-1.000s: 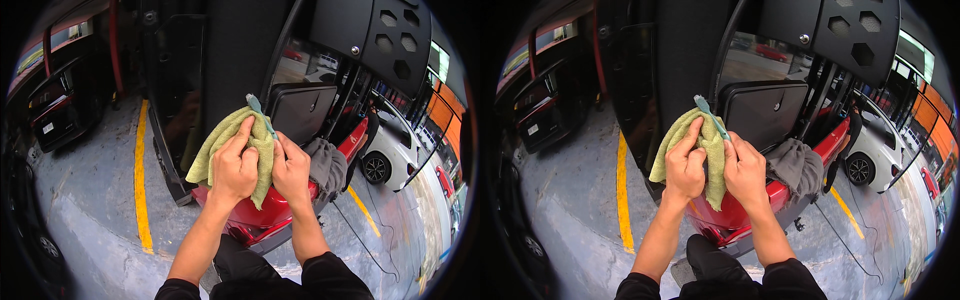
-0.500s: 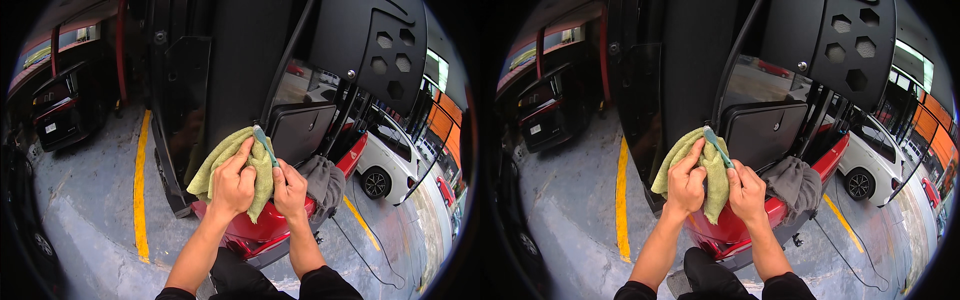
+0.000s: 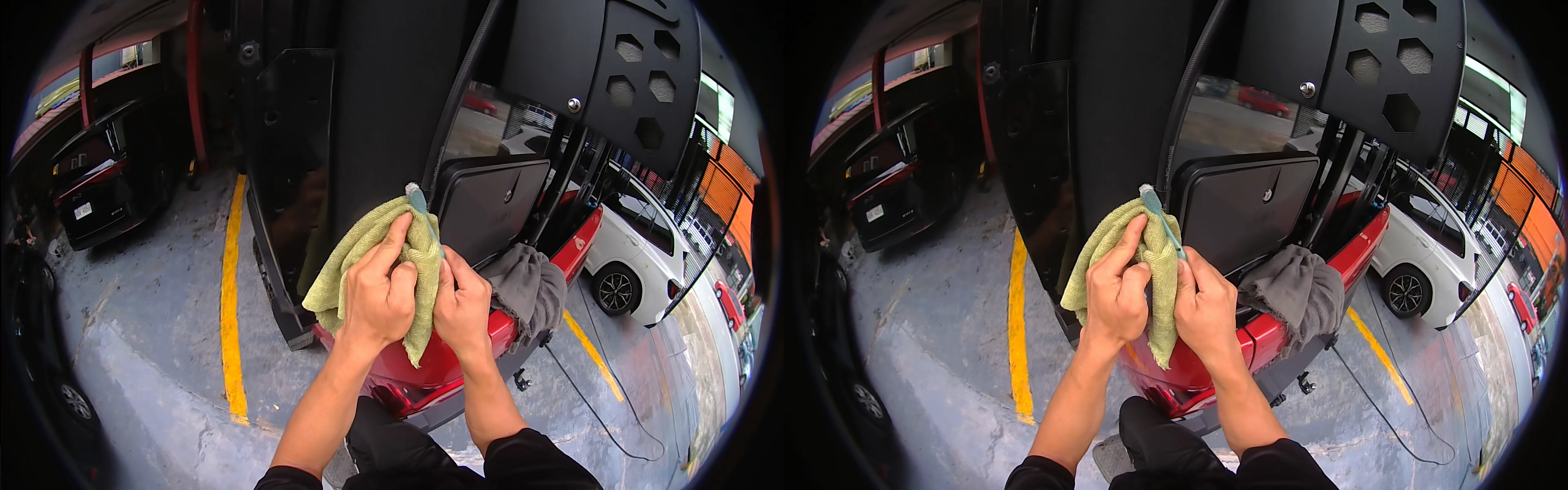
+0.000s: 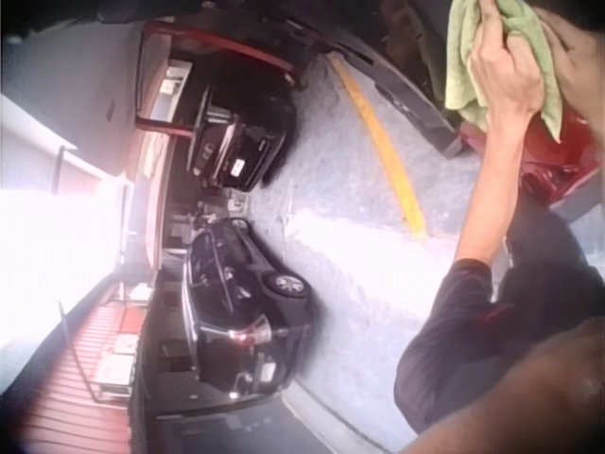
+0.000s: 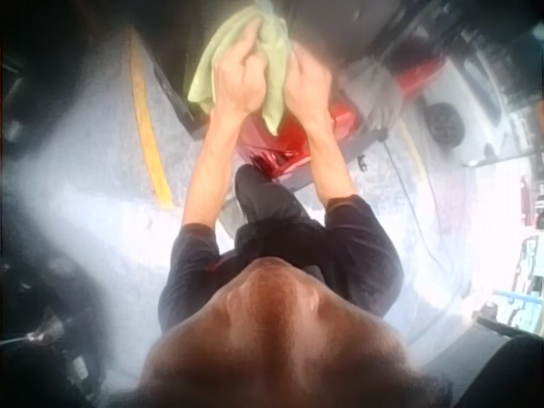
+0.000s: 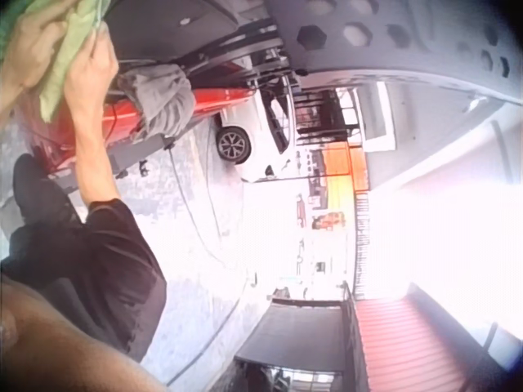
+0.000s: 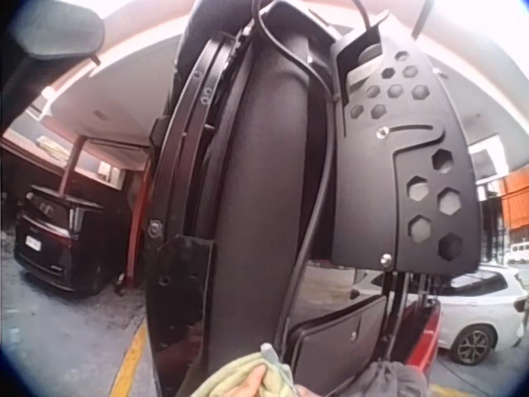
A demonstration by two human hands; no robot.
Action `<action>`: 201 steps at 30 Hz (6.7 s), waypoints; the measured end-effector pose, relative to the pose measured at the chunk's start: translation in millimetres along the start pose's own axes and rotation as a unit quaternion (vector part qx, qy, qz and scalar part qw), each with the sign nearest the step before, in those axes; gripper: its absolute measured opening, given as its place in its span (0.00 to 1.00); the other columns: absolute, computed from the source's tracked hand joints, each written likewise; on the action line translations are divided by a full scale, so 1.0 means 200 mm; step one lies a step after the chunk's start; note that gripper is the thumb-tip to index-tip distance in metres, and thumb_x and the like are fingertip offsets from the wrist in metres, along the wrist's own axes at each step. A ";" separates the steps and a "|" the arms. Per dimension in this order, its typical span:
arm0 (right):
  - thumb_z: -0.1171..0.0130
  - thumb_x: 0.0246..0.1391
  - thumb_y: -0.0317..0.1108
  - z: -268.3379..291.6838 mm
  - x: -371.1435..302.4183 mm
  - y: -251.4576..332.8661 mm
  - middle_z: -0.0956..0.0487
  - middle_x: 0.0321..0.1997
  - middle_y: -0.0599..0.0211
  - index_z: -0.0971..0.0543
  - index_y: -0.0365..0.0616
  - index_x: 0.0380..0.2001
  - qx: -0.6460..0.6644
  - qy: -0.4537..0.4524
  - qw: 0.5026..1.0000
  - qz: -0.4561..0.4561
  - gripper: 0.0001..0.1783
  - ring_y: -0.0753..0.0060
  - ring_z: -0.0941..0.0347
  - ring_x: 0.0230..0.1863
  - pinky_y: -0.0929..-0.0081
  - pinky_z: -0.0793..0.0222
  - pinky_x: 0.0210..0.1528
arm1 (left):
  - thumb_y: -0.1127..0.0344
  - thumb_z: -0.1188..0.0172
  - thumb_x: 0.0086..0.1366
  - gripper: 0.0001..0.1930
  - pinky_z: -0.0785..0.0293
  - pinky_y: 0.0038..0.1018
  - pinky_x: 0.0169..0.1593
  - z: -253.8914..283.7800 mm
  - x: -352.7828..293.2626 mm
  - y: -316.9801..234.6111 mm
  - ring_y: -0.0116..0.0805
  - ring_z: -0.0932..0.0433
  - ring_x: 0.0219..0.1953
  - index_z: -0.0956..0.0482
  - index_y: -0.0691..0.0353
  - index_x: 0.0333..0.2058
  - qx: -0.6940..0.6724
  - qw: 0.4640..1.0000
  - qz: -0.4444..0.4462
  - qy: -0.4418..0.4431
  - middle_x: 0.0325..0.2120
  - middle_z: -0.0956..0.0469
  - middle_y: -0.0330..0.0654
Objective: The person cleans the rear bumper and fuel door area of a red car using a toothbrush and a green microfiber cloth. They apply a cleaning solution from a small bottle to the toothbrush and scrub the crevices, then wipe the area with the cloth.
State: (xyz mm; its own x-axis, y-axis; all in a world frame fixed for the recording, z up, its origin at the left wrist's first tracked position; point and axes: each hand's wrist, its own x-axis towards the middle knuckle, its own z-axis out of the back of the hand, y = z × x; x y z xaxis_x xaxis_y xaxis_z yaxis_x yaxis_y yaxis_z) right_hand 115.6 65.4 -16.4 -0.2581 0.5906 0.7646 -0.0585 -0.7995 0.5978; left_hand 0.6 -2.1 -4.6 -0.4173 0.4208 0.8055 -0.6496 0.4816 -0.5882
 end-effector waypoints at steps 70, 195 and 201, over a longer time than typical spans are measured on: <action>0.42 0.63 0.27 -0.07 -0.04 0.00 0.18 0.33 0.45 0.20 0.31 0.46 0.021 -0.048 0.999 0.006 0.12 0.44 0.18 0.33 0.61 0.24 0.34 | 0.72 0.50 0.61 0.26 0.24 0.33 0.53 0.00 -0.01 0.03 0.48 0.16 0.47 0.25 0.76 0.58 -0.028 1.000 0.009 0.005 0.45 0.17 0.63; 0.40 0.63 0.29 -0.07 -0.02 -0.05 0.20 0.28 0.49 0.18 0.35 0.44 0.026 -0.071 0.997 0.027 0.10 0.48 0.21 0.28 0.61 0.26 0.31 | 0.76 0.52 0.60 0.27 0.27 0.30 0.59 0.02 -0.02 0.02 0.44 0.19 0.53 0.26 0.77 0.60 -0.051 0.998 0.016 0.018 0.49 0.18 0.59; 0.40 0.63 0.29 -0.06 0.00 -0.04 0.19 0.29 0.51 0.18 0.35 0.44 0.051 -0.047 0.997 0.029 0.11 0.50 0.20 0.28 0.62 0.26 0.30 | 0.75 0.54 0.61 0.29 0.33 0.29 0.62 0.03 -0.02 0.01 0.40 0.24 0.58 0.29 0.78 0.61 -0.053 0.997 0.053 0.035 0.55 0.22 0.57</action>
State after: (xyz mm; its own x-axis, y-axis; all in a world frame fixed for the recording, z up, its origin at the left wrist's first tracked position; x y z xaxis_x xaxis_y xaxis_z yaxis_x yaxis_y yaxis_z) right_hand 104.9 71.0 -24.0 -0.1662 0.5559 0.8144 0.0538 -0.8196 0.5704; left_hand -3.4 -8.4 -9.2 -0.4325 0.5243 0.7335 -0.5321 0.5083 -0.6771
